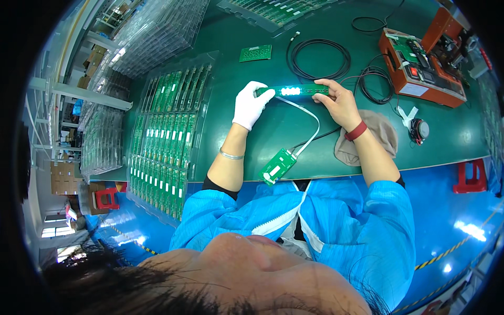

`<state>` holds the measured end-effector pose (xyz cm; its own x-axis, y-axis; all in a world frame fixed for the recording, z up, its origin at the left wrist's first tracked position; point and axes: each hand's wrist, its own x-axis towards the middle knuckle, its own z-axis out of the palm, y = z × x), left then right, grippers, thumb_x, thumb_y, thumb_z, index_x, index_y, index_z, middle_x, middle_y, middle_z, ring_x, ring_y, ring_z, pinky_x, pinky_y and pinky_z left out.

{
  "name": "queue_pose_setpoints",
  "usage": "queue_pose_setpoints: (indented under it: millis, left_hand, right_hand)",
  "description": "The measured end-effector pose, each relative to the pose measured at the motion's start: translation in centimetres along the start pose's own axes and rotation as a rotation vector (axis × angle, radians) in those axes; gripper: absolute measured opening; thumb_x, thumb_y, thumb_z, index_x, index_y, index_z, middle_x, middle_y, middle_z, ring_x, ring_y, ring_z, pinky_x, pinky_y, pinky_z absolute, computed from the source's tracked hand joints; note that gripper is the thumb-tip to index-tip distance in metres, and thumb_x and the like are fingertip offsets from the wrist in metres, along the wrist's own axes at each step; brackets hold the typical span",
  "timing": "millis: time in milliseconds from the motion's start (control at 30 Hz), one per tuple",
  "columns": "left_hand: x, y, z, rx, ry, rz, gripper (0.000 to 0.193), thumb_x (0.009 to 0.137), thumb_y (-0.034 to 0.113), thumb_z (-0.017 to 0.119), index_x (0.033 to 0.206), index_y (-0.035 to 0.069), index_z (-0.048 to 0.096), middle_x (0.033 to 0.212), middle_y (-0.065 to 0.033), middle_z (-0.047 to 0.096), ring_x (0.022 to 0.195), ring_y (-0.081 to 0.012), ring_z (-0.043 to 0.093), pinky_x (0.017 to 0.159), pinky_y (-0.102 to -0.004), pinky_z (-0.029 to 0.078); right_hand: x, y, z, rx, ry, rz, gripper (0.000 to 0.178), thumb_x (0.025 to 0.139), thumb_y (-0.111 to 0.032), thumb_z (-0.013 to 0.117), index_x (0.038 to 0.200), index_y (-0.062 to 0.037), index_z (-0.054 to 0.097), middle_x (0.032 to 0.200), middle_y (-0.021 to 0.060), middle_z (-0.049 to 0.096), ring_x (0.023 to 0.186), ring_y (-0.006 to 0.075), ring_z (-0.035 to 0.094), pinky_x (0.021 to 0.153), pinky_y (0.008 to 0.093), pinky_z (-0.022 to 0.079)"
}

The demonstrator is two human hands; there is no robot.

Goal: Assembling and testing LED strip components at a manual assembly station.

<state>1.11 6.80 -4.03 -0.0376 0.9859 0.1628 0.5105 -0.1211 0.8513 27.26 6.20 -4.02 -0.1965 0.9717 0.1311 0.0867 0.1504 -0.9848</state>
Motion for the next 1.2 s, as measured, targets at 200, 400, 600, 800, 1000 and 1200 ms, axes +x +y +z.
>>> queue_pose_setpoints:
  millis: [200,400,600,800,1000,1200]
  left_hand:
    - [-0.3,1.0,-0.1,-0.097,-0.048,-0.044,0.025,0.086,0.016,0.068,0.106,0.001,0.062,0.075,-0.0069,0.060,0.058,-0.0122,0.054,0.056,-0.0243,0.046]
    - [0.3,2.1,-0.8,-0.405,-0.169,-0.186,0.026,0.092,0.016,0.057,0.113,0.002,0.062,0.083,-0.0103,0.064,0.067,-0.0143,0.059,0.061,-0.0241,0.048]
    - [-0.2,1.5,-1.1,-0.539,-0.210,-0.161,0.032,0.095,0.012,0.047,0.122,0.002,0.059,0.084,-0.0108,0.064,0.067,-0.0141,0.059,0.061,-0.0234,0.049]
    - [-2.4,0.6,-2.4,-0.634,-0.182,-0.207,0.035,0.094,0.009,0.045,0.125,0.001,0.058,0.086,-0.0127,0.066,0.068,-0.0161,0.062,0.063,-0.0244,0.051]
    - [-5.6,1.2,-4.1,-0.553,-0.196,-0.192,0.034,0.093,0.009,0.045,0.124,0.002,0.059,0.083,-0.0115,0.066,0.066,-0.0152,0.061,0.062,-0.0242,0.050]
    - [-7.1,0.3,-4.9,-0.546,-0.210,-0.173,0.033,0.093,0.010,0.046,0.122,0.003,0.061,0.083,-0.0108,0.066,0.065,-0.0146,0.060,0.061,-0.0241,0.049]
  right_hand:
    - [0.2,0.3,-0.6,0.016,0.009,-0.014,0.034,0.089,0.000,0.062,0.123,-0.0029,0.058,0.089,0.0093,0.071,0.080,0.0129,0.067,0.074,0.0201,0.052]
    - [0.9,1.1,-1.6,0.050,0.028,-0.024,0.035,0.089,0.001,0.061,0.124,-0.0031,0.057,0.092,0.0098,0.070,0.081,0.0131,0.067,0.075,0.0205,0.052]
    - [0.8,0.8,-2.1,0.049,0.017,0.011,0.041,0.090,0.002,0.059,0.130,-0.0026,0.052,0.094,0.0110,0.068,0.083,0.0143,0.066,0.078,0.0208,0.052]
    - [-1.6,-1.5,0.1,0.039,-0.036,-0.004,0.046,0.090,0.002,0.058,0.135,-0.0035,0.050,0.095,0.0109,0.066,0.085,0.0164,0.066,0.080,0.0229,0.053]
    - [-4.5,-1.9,1.5,0.035,-0.033,0.001,0.041,0.094,-0.004,0.056,0.135,-0.0027,0.050,0.090,0.0078,0.063,0.085,0.0170,0.066,0.081,0.0251,0.053]
    - [-5.8,-1.8,2.7,0.054,-0.007,0.003,0.036,0.097,-0.006,0.054,0.132,-0.0019,0.052,0.085,0.0064,0.062,0.084,0.0163,0.066,0.082,0.0257,0.053]
